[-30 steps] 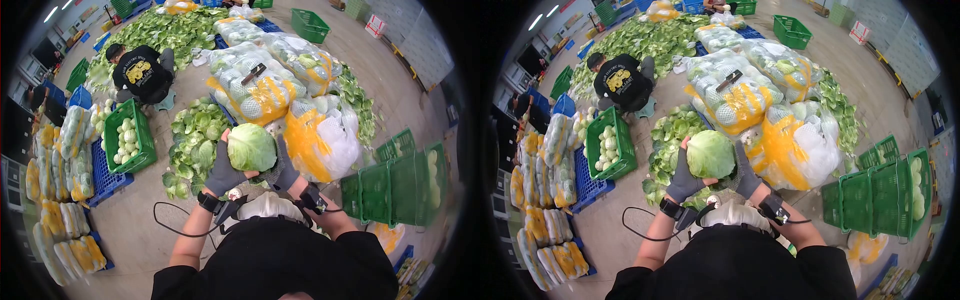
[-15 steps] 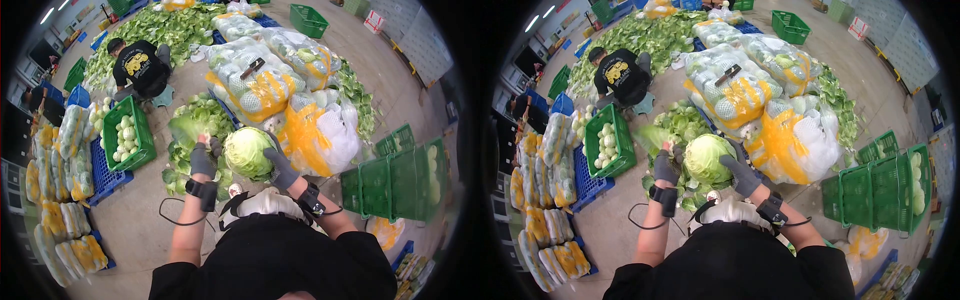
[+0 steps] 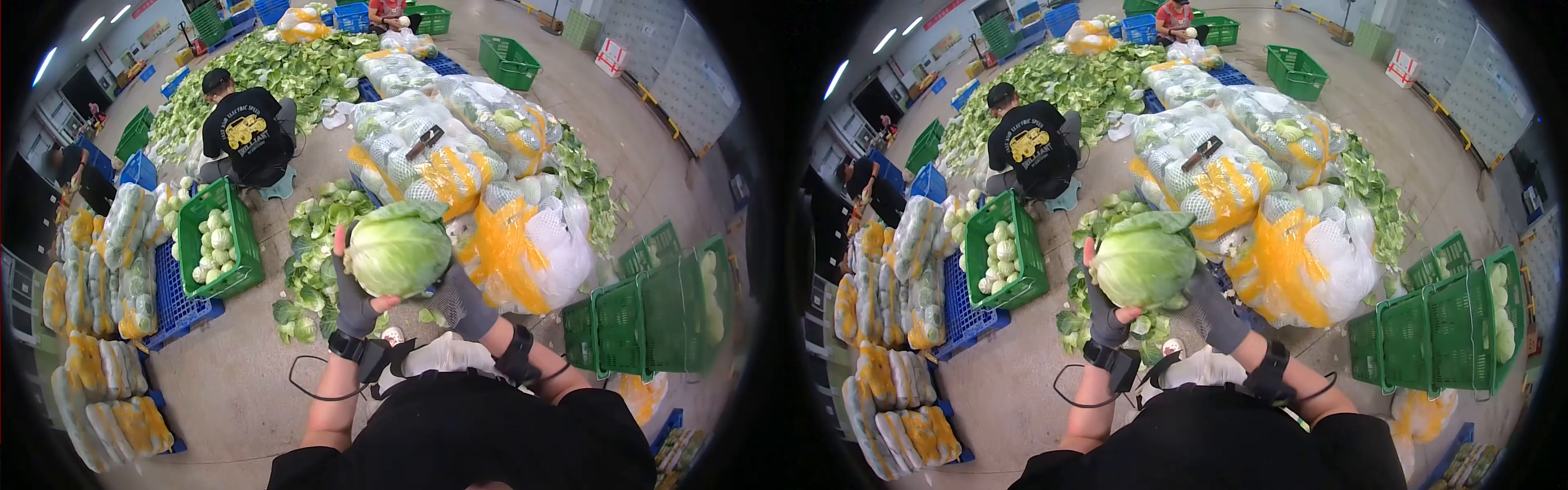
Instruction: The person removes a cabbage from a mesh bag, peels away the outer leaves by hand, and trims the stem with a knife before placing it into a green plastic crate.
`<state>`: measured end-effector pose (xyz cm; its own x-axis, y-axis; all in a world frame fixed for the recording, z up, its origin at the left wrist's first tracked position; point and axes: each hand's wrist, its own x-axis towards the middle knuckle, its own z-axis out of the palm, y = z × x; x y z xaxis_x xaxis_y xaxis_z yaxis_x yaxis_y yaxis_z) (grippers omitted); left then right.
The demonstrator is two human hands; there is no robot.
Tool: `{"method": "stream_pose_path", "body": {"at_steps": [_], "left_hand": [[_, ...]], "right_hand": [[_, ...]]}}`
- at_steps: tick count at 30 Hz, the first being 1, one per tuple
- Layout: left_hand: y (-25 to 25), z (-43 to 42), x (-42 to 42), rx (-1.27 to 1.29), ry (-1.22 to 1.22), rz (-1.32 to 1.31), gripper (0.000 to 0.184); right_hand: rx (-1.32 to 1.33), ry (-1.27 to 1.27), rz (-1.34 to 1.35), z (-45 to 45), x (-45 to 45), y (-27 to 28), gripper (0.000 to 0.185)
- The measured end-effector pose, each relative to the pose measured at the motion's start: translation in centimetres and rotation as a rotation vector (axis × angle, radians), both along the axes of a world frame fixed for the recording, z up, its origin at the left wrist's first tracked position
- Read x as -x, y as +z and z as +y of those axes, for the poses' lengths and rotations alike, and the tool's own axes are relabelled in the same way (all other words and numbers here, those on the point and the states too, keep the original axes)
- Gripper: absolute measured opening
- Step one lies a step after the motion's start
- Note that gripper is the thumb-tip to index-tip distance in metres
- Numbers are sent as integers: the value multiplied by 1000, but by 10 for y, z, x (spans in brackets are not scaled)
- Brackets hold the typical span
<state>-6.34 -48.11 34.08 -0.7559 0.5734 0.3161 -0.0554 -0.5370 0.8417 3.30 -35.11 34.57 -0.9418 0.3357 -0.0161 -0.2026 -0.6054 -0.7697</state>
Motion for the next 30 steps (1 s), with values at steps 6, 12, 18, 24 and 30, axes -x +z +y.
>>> {"method": "stream_pose_path", "body": {"at_steps": [6,12,18,24,30], "left_hand": [[11,0,2,87,-196,84,111],[-17,14,11,265,-62,-45,79],[-31,20,12,454,239,-212,13],[-110,9,44,-234,117,-1202,22],[-3,11,8,165,-535,-368,95]], "right_hand": [[143,118,-12,21,4,-1,78],[-855,-89,5,25,-5,16,104],[-651,-108,-21,29,-9,3,96],[-170,-94,-65,28,-15,-8,91],[-884,34,-31,49,1,11,107]]}}
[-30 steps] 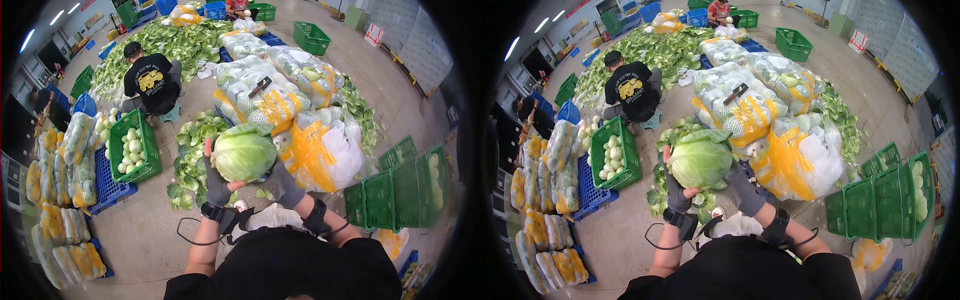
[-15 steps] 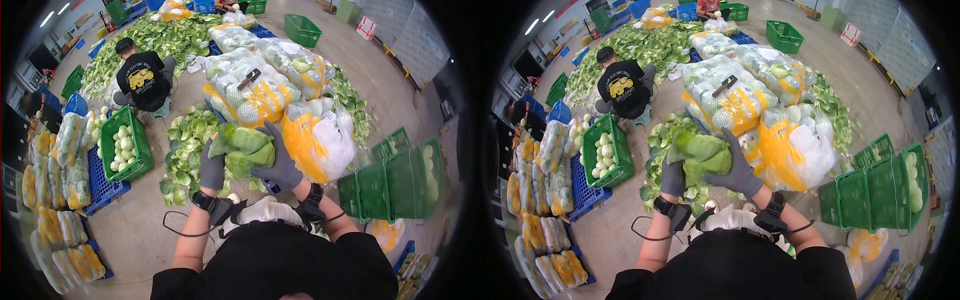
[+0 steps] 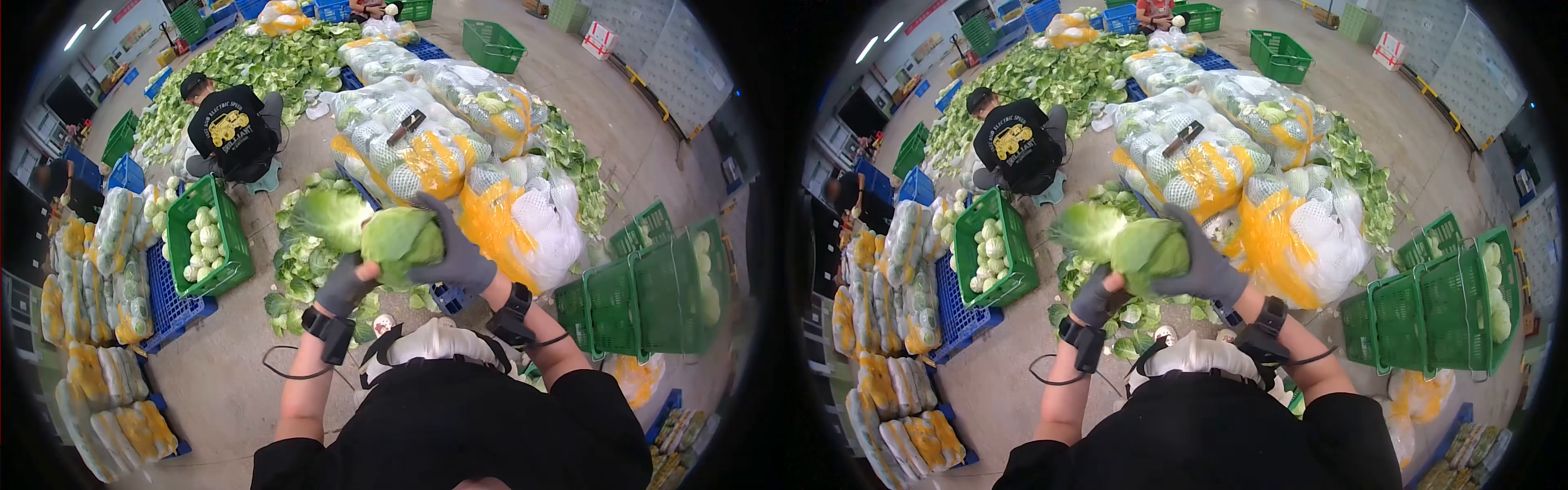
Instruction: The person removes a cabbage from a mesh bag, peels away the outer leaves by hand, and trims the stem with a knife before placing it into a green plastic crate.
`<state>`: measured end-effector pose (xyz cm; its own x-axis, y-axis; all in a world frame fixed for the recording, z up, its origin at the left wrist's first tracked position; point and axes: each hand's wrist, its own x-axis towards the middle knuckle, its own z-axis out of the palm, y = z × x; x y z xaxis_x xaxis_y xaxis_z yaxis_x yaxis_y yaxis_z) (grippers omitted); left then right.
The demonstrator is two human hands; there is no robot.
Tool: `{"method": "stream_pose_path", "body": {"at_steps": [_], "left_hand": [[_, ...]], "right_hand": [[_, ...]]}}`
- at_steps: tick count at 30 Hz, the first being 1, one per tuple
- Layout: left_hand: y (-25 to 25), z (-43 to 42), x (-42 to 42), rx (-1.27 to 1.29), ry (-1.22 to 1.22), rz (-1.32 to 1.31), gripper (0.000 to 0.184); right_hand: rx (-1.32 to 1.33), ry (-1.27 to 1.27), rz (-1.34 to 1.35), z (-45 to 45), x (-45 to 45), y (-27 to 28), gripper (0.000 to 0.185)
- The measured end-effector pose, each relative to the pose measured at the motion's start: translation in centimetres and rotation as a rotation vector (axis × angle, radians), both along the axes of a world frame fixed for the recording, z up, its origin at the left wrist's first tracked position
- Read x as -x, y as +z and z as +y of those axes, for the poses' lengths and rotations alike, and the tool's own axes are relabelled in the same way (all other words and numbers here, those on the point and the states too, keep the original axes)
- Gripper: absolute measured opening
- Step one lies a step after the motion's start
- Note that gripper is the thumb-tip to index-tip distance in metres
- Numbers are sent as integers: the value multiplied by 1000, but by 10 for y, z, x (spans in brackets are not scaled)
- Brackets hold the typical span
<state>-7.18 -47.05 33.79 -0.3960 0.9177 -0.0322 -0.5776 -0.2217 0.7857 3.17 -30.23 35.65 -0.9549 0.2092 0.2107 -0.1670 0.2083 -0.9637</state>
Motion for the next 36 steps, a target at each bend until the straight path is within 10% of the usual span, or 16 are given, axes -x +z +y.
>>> {"method": "stream_pose_path", "body": {"at_steps": [5,7,9,15,18,20,25,27,30,35,36], "left_hand": [[-31,3,7,-96,211,199,87],[-30,3,1,-35,289,-20,71],[-33,1,6,-214,351,-230,53],[-33,-1,30,479,481,311,40],[-73,0,38,391,482,-211,40],[-96,-1,45,278,515,-414,50],[-45,4,21,-56,284,-364,84],[-33,18,2,-4,500,780,102],[-23,24,17,-52,480,570,106],[13,2,42,73,190,861,87],[-4,-3,46,106,281,991,67]], "right_hand": [[106,-185,144,-21,12,-17,106],[487,-34,-26,-22,13,-11,103],[275,-9,-16,-22,11,-12,100],[66,44,130,-23,4,-26,95],[406,1,29,-26,6,-32,84],[1527,144,-49,-26,8,-40,73],[1490,63,-11,-18,25,-21,64],[1393,129,-16,-15,28,-24,61],[1272,-69,-271,-2,25,-28,58],[1300,178,-327,8,54,-18,50],[632,397,-17,-1,76,-12,50]]}}
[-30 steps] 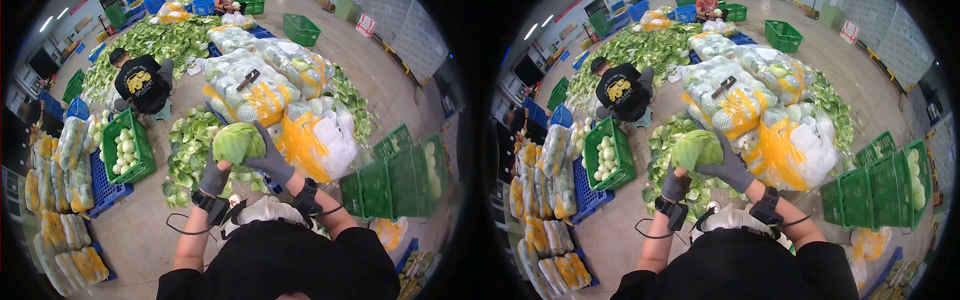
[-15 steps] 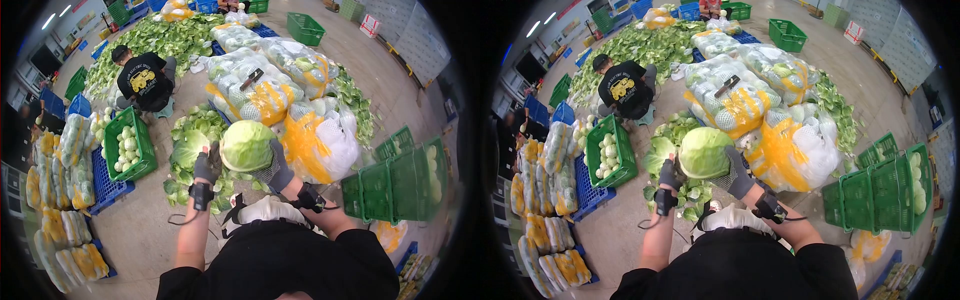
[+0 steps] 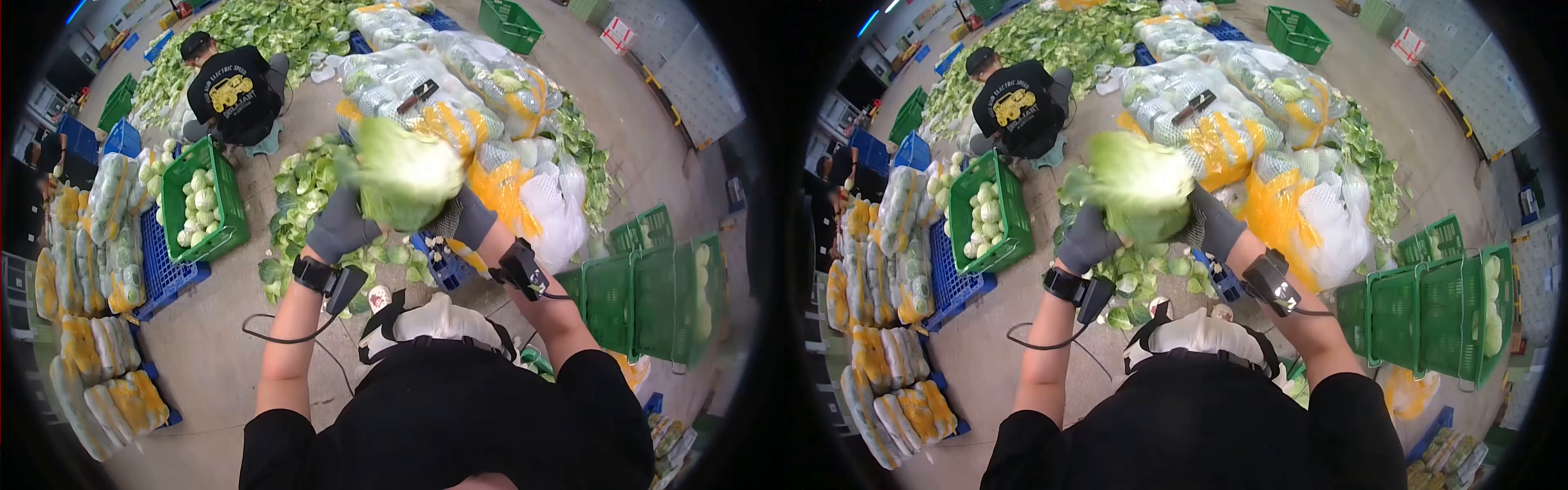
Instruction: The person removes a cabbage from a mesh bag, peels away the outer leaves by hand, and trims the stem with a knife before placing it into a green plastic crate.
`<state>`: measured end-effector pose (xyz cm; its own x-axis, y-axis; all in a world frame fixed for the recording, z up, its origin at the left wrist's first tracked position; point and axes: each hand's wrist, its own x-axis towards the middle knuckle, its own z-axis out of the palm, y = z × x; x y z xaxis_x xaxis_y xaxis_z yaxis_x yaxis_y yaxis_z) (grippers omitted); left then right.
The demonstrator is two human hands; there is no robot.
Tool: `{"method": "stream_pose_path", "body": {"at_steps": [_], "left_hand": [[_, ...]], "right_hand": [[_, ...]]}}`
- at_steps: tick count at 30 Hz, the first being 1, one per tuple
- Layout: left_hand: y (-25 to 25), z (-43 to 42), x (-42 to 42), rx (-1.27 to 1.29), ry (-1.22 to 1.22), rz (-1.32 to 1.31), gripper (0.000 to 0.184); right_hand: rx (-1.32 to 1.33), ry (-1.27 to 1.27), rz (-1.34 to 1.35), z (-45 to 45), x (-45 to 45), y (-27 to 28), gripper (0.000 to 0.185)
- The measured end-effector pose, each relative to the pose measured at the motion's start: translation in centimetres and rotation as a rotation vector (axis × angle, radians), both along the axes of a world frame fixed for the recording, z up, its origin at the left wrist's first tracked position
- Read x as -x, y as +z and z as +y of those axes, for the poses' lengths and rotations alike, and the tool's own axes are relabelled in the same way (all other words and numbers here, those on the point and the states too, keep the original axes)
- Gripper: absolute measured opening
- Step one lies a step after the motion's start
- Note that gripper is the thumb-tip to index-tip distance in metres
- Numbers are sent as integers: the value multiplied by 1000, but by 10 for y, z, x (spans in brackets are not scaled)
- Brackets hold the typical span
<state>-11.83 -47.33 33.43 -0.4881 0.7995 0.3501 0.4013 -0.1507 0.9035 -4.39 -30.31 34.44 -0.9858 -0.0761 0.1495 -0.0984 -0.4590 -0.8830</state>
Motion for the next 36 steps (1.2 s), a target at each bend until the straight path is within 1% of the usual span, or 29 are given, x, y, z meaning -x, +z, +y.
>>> {"method": "stream_pose_path", "body": {"at_steps": [1,2,3,4,6,7,9,10,11,13,14,15,16,17,18,19,21,22,23,25,26,27,29,30,31,33,34,35,36], "left_hand": [[-17,-1,4,-2,95,135,47],[-27,-1,5,-5,192,270,31],[-37,0,6,-32,269,277,30],[-46,0,6,-66,322,200,30],[-49,-2,4,-153,358,-75,28],[-48,-4,5,-204,350,-239,28],[-43,-11,3,-299,310,-545,26],[-43,-13,4,-316,309,-634,26],[-45,-14,6,-318,314,-701,25],[-54,-10,19,-293,363,-748,24],[-63,-11,28,-296,365,-738,24],[-72,-11,40,-267,373,-1096,21],[-81,-13,52,-223,370,-1455,21],[-77,-12,61,-470,554,-1751,24],[-102,-18,73,-469,446,-1675,28],[-127,-23,85,-466,337,-1598,33],[-87,-23,91,-306,166,-1645,49],[-88,-25,97,-197,26,-1739,65],[-77,-22,91,-187,9,-1737,65],[-34,-17,62,-75,274,-836,78],[-20,-13,59,-139,301,-268,76],[-6,-15,61,-134,298,-274,76],[16,-19,74,87,2,69,71],[17,-21,78,2,-32,-198,61],[16,-21,80,-3,-31,-197,61],[18,-23,78,-123,-108,-771,57],[19,-18,71,-132,-28,-786,43],[19,-16,69,-131,-36,-780,43],[17,-13,69,-141,23,-686,38]], "right_hand": [[622,66,-378,6,-24,15,51],[586,-89,-489,-1,-23,21,53],[548,-247,-596,-8,-22,22,56],[548,-249,-601,-10,-23,17,56],[322,-237,-278,-14,-22,0,62],[319,-232,-276,-15,-22,-5,62],[221,-263,-248,-16,-25,-13,65],[350,-217,-272,-18,-26,-20,64],[347,-213,-270,-21,-28,-21,64],[644,-165,-440,-29,-28,-22,63],[612,-215,-499,-32,-25,-31,58],[616,-212,-490,-35,-19,-33,58],[809,-110,-398,-39,-13,-35,57],[996,-8,-300,-42,-9,-38,55],[942,-51,-228,-52,-3,-42,65],[941,-61,-215,-55,7,-36,65],[855,-188,-345,-60,20,-24,61],[949,-187,-370,-62,22,-24,61],[947,-200,-358,-62,25,-23,61],[755,-262,-430,-62,32,-25,67],[691,-251,-438,-60,33,-34,69],[695,-257,-444,-59,31,-36,69],[762,-120,-424,-51,29,-37,65],[695,-93,-476,-42,24,-39,63],[690,-93,-474,-40,25,-40,63],[-117,-420,-255,-42,26,-34,63],[158,-322,-149,-49,27,-30,61],[158,-329,-142,-50,29,-30,61],[223,-310,-171,-50,31,-31,60]]}}
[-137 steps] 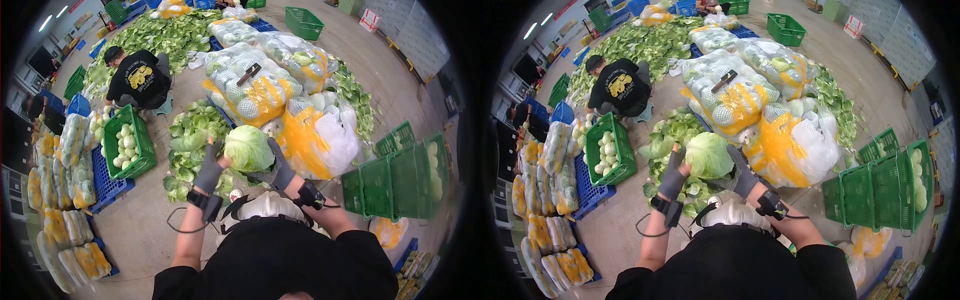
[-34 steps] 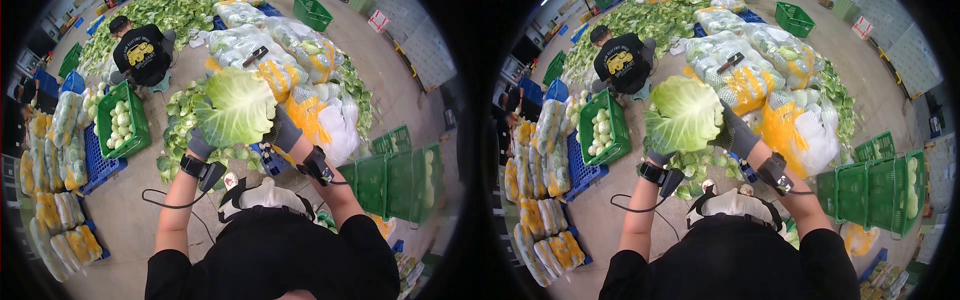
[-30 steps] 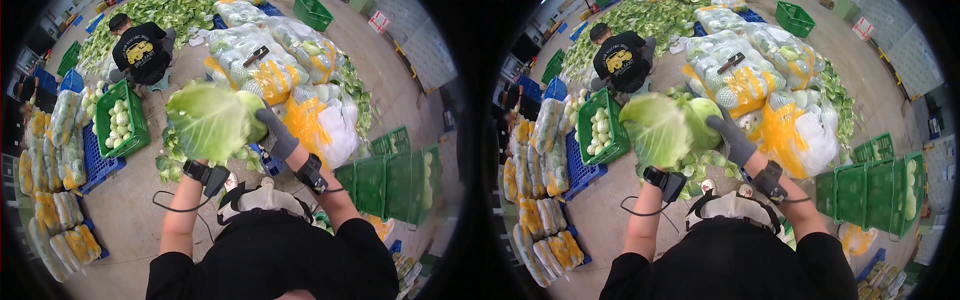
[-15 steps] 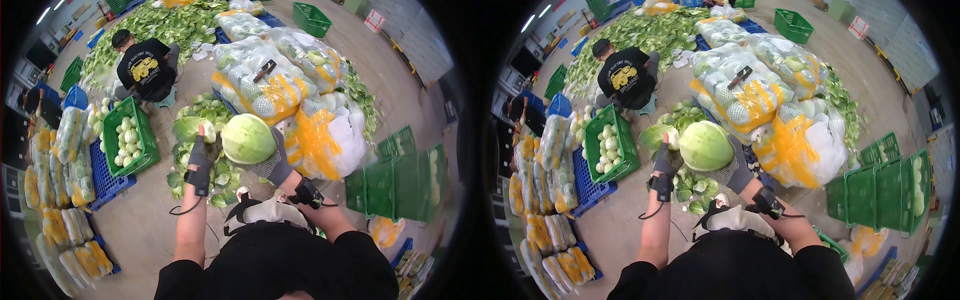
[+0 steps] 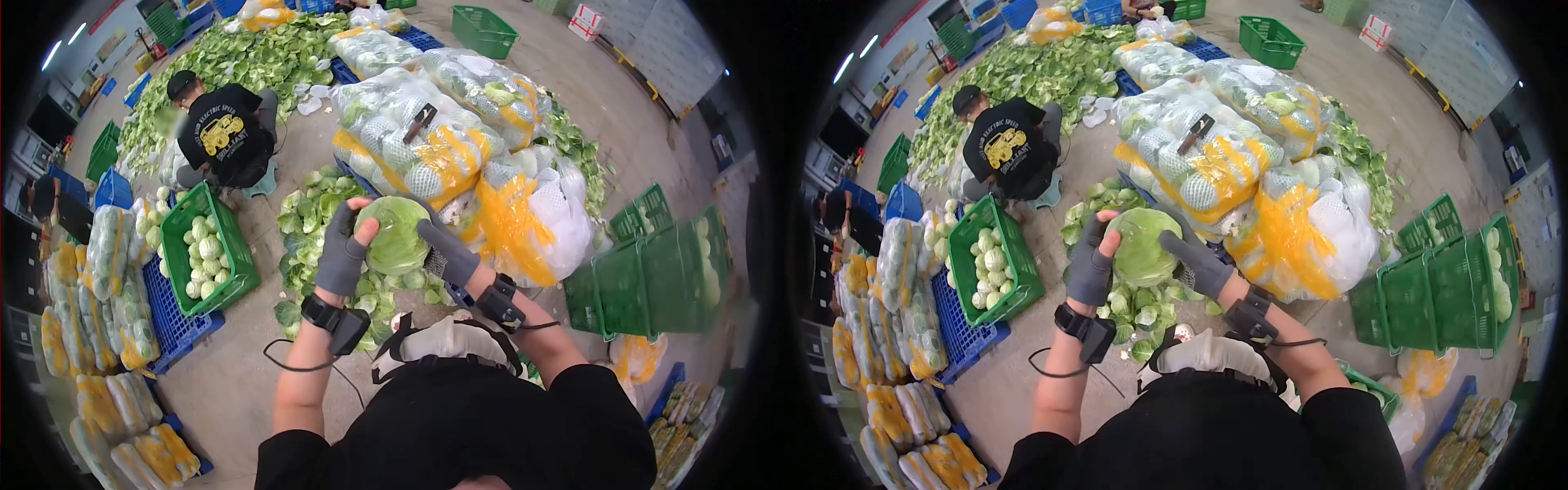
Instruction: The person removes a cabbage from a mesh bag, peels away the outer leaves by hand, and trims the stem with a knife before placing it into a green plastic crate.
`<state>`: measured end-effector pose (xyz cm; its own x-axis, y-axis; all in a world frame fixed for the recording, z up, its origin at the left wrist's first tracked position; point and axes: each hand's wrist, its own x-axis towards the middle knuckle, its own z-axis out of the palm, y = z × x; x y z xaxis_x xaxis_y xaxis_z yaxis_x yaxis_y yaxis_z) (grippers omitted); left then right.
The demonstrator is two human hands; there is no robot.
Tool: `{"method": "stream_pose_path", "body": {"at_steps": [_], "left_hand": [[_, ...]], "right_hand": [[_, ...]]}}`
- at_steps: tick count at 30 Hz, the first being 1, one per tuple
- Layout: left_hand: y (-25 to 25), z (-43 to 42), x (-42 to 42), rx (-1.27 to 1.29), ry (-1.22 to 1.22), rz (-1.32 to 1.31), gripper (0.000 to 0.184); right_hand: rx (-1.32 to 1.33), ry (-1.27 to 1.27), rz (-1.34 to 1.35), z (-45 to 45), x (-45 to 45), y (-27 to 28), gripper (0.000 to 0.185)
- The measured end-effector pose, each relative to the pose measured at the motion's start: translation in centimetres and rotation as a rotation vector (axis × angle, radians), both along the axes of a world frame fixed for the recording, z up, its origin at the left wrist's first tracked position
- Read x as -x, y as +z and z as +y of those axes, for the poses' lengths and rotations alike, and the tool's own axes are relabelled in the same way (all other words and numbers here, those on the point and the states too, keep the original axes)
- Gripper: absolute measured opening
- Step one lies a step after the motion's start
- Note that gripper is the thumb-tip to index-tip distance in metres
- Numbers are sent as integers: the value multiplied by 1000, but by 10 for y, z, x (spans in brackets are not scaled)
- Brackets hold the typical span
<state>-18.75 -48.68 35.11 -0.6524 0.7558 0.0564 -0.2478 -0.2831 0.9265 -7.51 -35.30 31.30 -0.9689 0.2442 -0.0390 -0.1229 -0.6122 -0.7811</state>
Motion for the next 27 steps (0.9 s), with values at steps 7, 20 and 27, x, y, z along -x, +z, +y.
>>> {"method": "stream_pose_path", "body": {"at_steps": [7,20,27], "left_hand": [[8,4,12,79,126,400,30],[4,-4,-16,52,253,458,16],[-24,-15,-10,711,-140,804,36]], "right_hand": [[272,28,-32,-2,-1,6,56],[582,-59,-41,10,-7,-10,55],[609,-90,15,12,-24,-20,54]]}}
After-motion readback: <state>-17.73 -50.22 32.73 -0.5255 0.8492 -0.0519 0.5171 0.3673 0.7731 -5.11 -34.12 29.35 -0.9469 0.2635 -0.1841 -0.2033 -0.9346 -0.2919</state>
